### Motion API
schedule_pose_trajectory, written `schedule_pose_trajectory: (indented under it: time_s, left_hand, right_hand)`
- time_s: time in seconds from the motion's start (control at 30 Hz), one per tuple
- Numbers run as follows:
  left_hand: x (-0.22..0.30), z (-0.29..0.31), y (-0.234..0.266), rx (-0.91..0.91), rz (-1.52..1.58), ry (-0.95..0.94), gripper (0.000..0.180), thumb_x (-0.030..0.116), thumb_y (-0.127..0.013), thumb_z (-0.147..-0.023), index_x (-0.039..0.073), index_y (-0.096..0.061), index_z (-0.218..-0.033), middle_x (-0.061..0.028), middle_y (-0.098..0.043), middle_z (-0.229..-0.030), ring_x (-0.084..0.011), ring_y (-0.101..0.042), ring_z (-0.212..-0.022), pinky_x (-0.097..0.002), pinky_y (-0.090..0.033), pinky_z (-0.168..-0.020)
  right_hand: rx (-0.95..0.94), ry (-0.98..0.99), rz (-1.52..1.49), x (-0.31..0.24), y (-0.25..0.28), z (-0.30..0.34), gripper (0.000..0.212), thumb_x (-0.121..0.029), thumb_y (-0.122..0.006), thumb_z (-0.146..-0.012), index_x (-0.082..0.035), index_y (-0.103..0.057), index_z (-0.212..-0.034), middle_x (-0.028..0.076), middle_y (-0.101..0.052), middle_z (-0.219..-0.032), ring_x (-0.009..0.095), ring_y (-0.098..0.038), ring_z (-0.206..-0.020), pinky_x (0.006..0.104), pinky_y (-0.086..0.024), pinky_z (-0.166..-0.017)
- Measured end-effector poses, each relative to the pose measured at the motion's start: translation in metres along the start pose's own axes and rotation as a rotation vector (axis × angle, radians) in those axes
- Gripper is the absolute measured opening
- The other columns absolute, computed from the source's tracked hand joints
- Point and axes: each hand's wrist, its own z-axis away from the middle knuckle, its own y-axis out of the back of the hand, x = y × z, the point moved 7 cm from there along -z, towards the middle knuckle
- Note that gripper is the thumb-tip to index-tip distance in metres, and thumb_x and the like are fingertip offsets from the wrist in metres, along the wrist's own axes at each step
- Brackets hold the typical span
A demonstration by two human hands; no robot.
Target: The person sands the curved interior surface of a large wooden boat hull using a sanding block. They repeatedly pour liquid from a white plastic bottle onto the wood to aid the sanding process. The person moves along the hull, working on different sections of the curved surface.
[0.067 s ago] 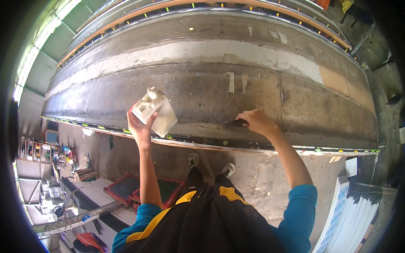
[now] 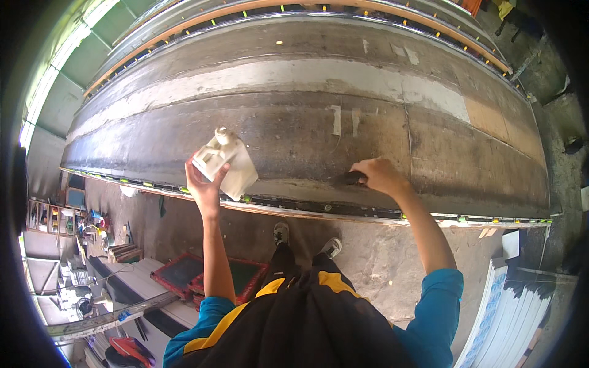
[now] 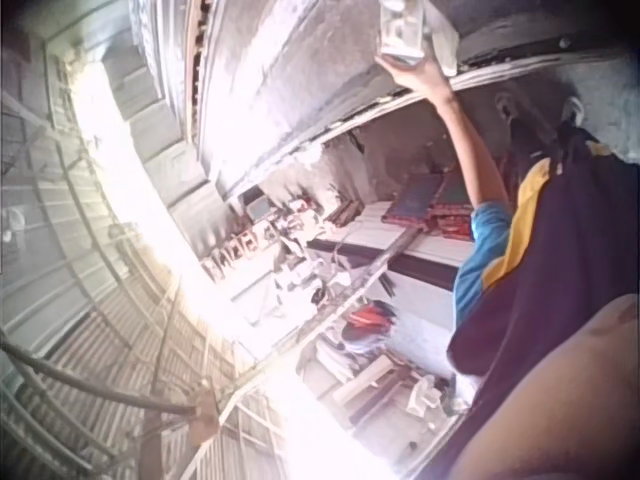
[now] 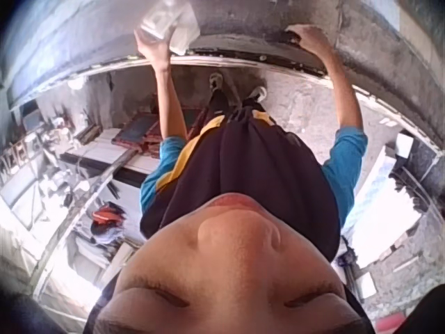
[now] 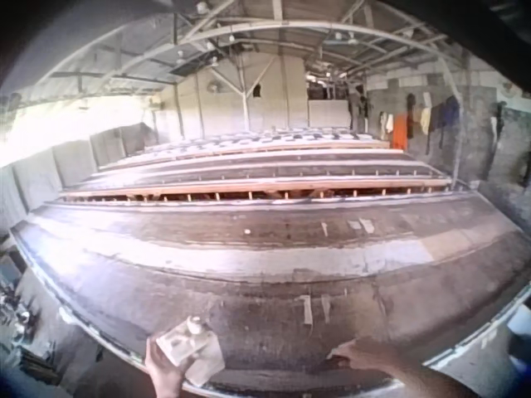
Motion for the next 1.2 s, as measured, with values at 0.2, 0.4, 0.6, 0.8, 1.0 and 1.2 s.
schedule_pose_trajectory:
  time_s: [0.2,0.4,0.6,0.8,1.0,1.2]
  left_hand:
    - [0.009,0.007,-0.010,0.015,-0.074,-0.073,0.066,0.015,-0.083,-0.060,0.001,-0.048,-0.114,-0.0148,-0.057,-0.107,-0.0214,-0.054,-0.097,-0.0336,-0.042,-0.089]
    - [0.013,0.008,-0.027,0.009,-0.110,-0.081,0.065,0.016,-0.083,-0.061,0.000,-0.047,-0.114,-0.0156,-0.058,-0.107,-0.0227,-0.055,-0.098,-0.0338,-0.042,-0.089]
    - [0.018,0.005,-0.028,-0.021,-0.143,-0.111,0.065,0.017,-0.082,-0.062,0.000,-0.046,-0.114,-0.0162,-0.058,-0.106,-0.0228,-0.055,-0.098,-0.0342,-0.042,-0.089]
    - [0.023,-0.001,-0.055,-0.104,-0.027,-0.107,0.064,0.014,-0.082,-0.061,0.002,-0.048,-0.113,-0.0142,-0.059,-0.103,-0.0227,-0.057,-0.096,-0.0332,-0.044,-0.086]
    - [0.013,-0.021,-0.090,-0.192,-0.023,-0.133,0.061,0.012,-0.082,-0.061,0.001,-0.049,-0.111,-0.0145,-0.062,-0.096,-0.0212,-0.060,-0.086,-0.0316,-0.047,-0.077]
    - [0.006,-0.050,-0.106,-0.258,-0.019,-0.166,0.061,0.012,-0.082,-0.060,0.002,-0.049,-0.111,-0.0153,-0.061,-0.097,-0.0229,-0.061,-0.087,-0.0320,-0.048,-0.076]
  right_hand:
    - [0.344,-0.600,-0.027,0.051,0.011,-0.009,0.062,-0.024,-0.069,-0.075,0.005,-0.041,-0.123,0.025,-0.062,-0.083,0.034,-0.063,-0.074,0.0398,-0.050,-0.063]
    - [0.262,-0.451,-0.214,-0.045,-0.032,-0.065,0.059,-0.020,-0.064,-0.078,0.001,-0.033,-0.123,0.026,-0.060,-0.072,0.040,-0.062,-0.068,0.0463,-0.049,-0.058]
    - [0.274,-0.597,-0.279,-0.002,-0.025,-0.046,0.055,-0.019,-0.065,-0.076,-0.001,-0.035,-0.119,0.024,-0.062,-0.076,0.041,-0.061,-0.073,0.0470,-0.049,-0.062]
    - [0.410,-0.831,-0.104,0.065,-0.008,0.003,0.051,-0.014,-0.061,-0.079,-0.004,-0.038,-0.123,0.017,-0.062,-0.071,0.030,-0.063,-0.062,0.0386,-0.049,-0.050]
    - [0.367,-0.307,0.167,-0.067,-0.047,-0.052,0.037,-0.019,-0.058,-0.080,-0.009,-0.046,-0.114,0.016,-0.060,-0.065,0.034,-0.061,-0.060,0.0427,-0.047,-0.049]
    - [0.521,-0.690,0.008,0.070,0.013,-0.034,0.038,-0.016,-0.058,-0.080,-0.008,-0.044,-0.115,0.016,-0.060,-0.064,0.031,-0.062,-0.062,0.0426,-0.048,-0.053]
